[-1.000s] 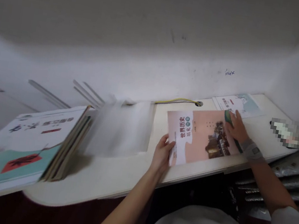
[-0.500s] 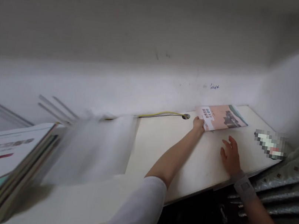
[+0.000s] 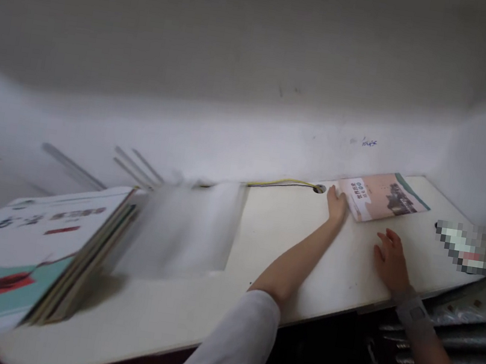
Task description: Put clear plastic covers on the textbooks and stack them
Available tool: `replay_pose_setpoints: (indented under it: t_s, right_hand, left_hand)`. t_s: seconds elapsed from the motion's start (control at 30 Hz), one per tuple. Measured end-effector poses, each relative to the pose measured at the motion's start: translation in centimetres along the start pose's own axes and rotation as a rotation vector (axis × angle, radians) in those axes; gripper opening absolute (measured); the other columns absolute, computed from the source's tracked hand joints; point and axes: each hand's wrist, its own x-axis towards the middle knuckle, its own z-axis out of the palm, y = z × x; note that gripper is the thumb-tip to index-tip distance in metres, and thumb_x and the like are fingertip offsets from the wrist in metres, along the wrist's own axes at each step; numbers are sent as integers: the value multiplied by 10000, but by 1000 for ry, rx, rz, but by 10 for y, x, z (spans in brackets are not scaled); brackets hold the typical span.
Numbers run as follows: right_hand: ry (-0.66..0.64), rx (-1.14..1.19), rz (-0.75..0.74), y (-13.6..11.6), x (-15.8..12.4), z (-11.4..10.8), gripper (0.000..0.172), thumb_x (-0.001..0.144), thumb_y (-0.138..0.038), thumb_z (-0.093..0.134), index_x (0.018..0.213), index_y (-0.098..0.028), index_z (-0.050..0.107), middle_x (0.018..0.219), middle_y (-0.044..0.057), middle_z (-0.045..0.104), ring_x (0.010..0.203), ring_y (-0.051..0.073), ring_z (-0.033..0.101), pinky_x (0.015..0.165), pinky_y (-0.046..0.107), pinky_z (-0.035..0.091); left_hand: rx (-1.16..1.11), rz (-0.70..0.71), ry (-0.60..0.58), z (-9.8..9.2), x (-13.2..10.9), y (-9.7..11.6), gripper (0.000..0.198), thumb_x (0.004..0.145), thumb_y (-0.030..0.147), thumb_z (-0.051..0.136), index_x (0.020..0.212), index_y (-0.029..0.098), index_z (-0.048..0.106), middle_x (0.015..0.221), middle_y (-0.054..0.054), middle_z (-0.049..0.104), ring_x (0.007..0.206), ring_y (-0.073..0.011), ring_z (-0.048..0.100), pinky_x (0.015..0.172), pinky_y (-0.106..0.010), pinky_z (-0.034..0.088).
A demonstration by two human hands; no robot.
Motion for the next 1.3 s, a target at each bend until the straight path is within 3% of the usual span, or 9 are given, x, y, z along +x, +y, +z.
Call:
replay_pose_setpoints:
  t_s: [0.1,0.23,0.3,0.4,0.5,0.8,1.0,1.13,1.3]
  right_hand:
    - [-19,-40,-48,6,-2,1,366,902,-297,441,1218,-155,560,1238,193,514,1180,309,494,964,540,466]
    - [-64,-94,-108,15,-5,4,358,895,-324,459,1191,-162,579,1212,184,540,1126,309,530,943,527,479]
    - [-85,-119,-130,18,-5,4,350,893,-333,459,1168,-164,594,1203,178,551,1107,306,544,936,518,485]
    - [-101,-151,-157,21,-4,3,349,887,-349,455,1118,-149,623,1181,182,566,1072,307,565,918,509,496]
    - [-95,-152,-184,21,-3,1,346,886,-358,449,1085,-147,638,1173,181,576,1050,305,580,914,501,501]
    - [-177,-56,-272,-41,-19,12,301,911,-321,436,1085,-182,639,1146,154,623,1059,282,592,907,476,507]
    - [-290,-105,-330,-79,-24,21,286,910,-288,450,1084,-186,652,1103,134,664,1027,291,612,904,484,500]
    - [-270,14,-288,-104,-30,32,408,905,-338,485,1263,-151,546,1169,176,634,1101,318,592,941,510,489]
    - [-219,314,-148,-168,-48,53,881,849,-449,566,1521,-179,63,1458,218,382,1290,350,466,972,540,487]
  left_hand:
    - [180,153,23,-63,-5,43,335,812,175,596,1146,192,595,1345,-137,548,1371,-249,370,1113,-374,308]
    - [468,218,98,-178,-30,93,402,757,180,668,1152,162,596,1443,-190,449,1450,-330,187,1115,-466,277]
    - [1098,131,224,-231,-50,105,517,765,196,651,1257,110,516,1534,-248,268,1449,-394,142,1034,-490,368]
    - [1601,-108,274,-284,-79,108,512,826,283,596,1271,52,489,1418,-335,396,1318,-402,416,933,-453,446]
    - [1655,-169,241,-307,-98,105,401,876,393,530,1123,84,597,1149,-277,631,1100,-361,609,869,-425,479]
    - [1673,-102,312,-322,-102,103,322,898,235,411,938,118,709,1013,-246,693,990,-331,661,791,-367,485]
    - [1603,-32,426,-320,-109,124,325,910,222,384,962,139,693,1039,-221,691,1007,-320,651,797,-368,477]
    - [1455,69,366,-279,-124,127,269,932,250,397,973,167,649,925,-152,714,885,-267,685,752,-335,487]
    - [562,257,-83,-183,-169,116,150,915,319,514,887,186,578,723,-35,670,581,-148,649,585,-245,486]
